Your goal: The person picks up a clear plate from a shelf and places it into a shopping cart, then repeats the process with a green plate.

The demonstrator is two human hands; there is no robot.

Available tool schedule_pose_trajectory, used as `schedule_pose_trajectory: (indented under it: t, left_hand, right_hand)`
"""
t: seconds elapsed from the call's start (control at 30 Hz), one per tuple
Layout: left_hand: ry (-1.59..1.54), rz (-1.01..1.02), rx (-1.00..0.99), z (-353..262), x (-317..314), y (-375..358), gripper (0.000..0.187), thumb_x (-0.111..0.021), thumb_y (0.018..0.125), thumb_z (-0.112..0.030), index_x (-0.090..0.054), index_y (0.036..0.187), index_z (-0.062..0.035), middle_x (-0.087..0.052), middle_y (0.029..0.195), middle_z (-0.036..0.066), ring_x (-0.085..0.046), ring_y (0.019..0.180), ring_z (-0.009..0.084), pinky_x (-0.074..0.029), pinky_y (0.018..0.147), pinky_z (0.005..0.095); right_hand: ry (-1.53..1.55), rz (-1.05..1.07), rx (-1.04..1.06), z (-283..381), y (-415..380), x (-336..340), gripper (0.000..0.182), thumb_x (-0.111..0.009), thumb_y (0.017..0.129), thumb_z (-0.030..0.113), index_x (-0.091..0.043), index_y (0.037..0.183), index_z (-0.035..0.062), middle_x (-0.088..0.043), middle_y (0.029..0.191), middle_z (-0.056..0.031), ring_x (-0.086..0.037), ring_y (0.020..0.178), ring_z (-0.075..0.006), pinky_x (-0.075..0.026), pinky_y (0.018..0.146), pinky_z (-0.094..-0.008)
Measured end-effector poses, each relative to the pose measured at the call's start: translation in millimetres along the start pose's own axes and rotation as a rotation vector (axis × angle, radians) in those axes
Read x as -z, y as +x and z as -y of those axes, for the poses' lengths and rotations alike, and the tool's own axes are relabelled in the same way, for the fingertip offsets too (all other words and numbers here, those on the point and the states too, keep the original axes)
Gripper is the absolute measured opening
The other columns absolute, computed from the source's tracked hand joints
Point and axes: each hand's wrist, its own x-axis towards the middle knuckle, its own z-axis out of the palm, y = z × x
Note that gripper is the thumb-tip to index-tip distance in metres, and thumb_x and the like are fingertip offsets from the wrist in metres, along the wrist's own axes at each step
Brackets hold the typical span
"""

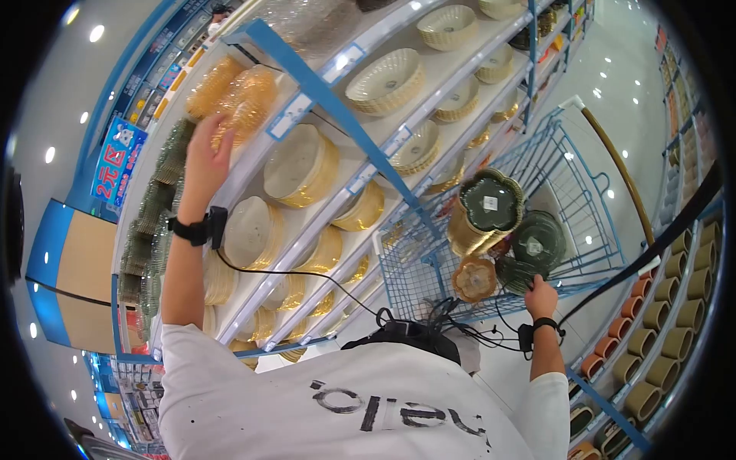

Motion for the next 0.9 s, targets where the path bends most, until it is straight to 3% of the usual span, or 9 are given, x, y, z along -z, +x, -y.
schedule_pose_trajectory:
  t: [0.1,0.17,0.23,0.33,0.4,0.5,0.57,0.7,0.9]
  left_hand:
    - [0.016,-0.216,-0.107,-48.3,1.9,-16.8,0.025,-0.06,0.088,-0.001,-0.061,0.113,-0.0004,-0.063,0.113,0.018,-0.06,0.107,0.0343,-0.045,0.095,0.0403]
    - [-0.203,-0.159,-0.036,-94.7,-19.5,-48.6,0.026,-0.055,0.088,0.005,-0.06,0.113,0.001,-0.063,0.111,0.015,-0.059,0.104,0.03,-0.044,0.094,0.0353]
    - [-0.405,0.065,-0.09,-132.5,-78.7,-93.2,0.027,-0.056,0.086,0.005,-0.061,0.112,-0.0012,-0.064,0.108,0.015,-0.061,0.102,0.0302,-0.047,0.091,0.0349]
    - [-0.814,0.618,0.162,-185.8,-196.7,-165.3,0.012,-0.063,0.086,-0.004,-0.065,0.098,-0.0011,-0.067,0.094,0.016,-0.065,0.089,0.0319,-0.051,0.08,0.0364]
    - [-0.86,0.814,0.128,-217.1,-273.2,-214.4,0.014,-0.064,0.087,-0.012,-0.065,0.097,-0.0023,-0.067,0.093,0.016,-0.065,0.087,0.0344,-0.051,0.075,0.0393]
    - [-0.884,1.067,0.129,-256.2,-368.4,-278.3,0.022,-0.066,0.085,-0.017,-0.065,0.101,-0.0035,-0.066,0.098,0.016,-0.064,0.091,0.0347,-0.051,0.076,0.0415]
    - [-0.666,1.074,-0.204,-271.6,-422.8,-312.9,0.032,-0.071,0.082,-0.021,-0.064,0.108,-0.0047,-0.065,0.1,0.015,-0.064,0.095,0.0327,-0.05,0.08,0.0418]
    - [-0.479,1.188,-0.35,-286.7,-500.8,-367.4,0.04,-0.075,0.078,-0.026,-0.064,0.113,-0.0097,-0.062,0.11,0.013,-0.059,0.107,0.0318,-0.042,0.089,0.0459]
    - [-0.323,1.257,-0.484,-293.4,-526.1,-409.0,0.021,-0.069,0.078,-0.02,-0.07,0.095,-0.0074,-0.065,0.102,0.008,-0.059,0.103,0.0253,-0.036,0.094,0.0416]
  right_hand:
    - [0.077,-0.001,0.025,1.2,-1.5,5.3,0.016,-0.062,0.079,0.015,-0.057,0.094,0.0115,-0.067,0.077,-0.0174,-0.065,0.074,-0.0414,-0.049,0.064,-0.0539]
    - [0.1,0.038,0.028,7.1,-1.0,15.1,0.017,-0.063,0.079,0.015,-0.056,0.093,0.01,-0.067,0.078,-0.0172,-0.064,0.074,-0.0406,-0.049,0.063,-0.0529]
    - [0.08,0.028,0.018,9.2,-0.7,16.3,0.012,-0.062,0.08,0.015,-0.057,0.09,0.0109,-0.066,0.074,-0.0161,-0.065,0.072,-0.0389,-0.049,0.061,-0.0523]
    - [0.042,0.056,0.002,13.7,2.8,15.0,0.013,-0.063,0.077,0.016,-0.057,0.086,0.0111,-0.066,0.073,-0.0127,-0.064,0.071,-0.0361,-0.05,0.06,-0.049]
    - [0.056,0.052,0.006,16.7,4.5,14.4,0.014,-0.064,0.074,0.014,-0.056,0.085,0.011,-0.066,0.073,-0.0103,-0.064,0.071,-0.0341,-0.05,0.061,-0.0473]
    - [0.13,0.018,0.035,13.2,5.9,10.2,0.012,-0.063,0.078,0.015,-0.054,0.085,0.011,-0.063,0.068,-0.0143,-0.062,0.065,-0.0373,-0.048,0.057,-0.0497]
    - [0.1,0.053,0.004,16.6,7.6,13.2,0.013,-0.064,0.075,0.013,-0.055,0.083,0.0109,-0.065,0.07,-0.0107,-0.064,0.068,-0.034,-0.049,0.059,-0.0475]
    - [0.061,0.06,0.006,15.1,11.2,7.4,0.012,-0.064,0.071,0.011,-0.055,0.08,0.0108,-0.064,0.069,-0.0067,-0.064,0.067,-0.0306,-0.05,0.059,-0.0443]
    - [0.091,0.022,0.079,14.9,13.1,9.8,0.015,-0.065,0.067,0.008,-0.053,0.075,0.0124,-0.061,0.063,-0.0033,-0.062,0.061,-0.026,-0.048,0.054,-0.0403]
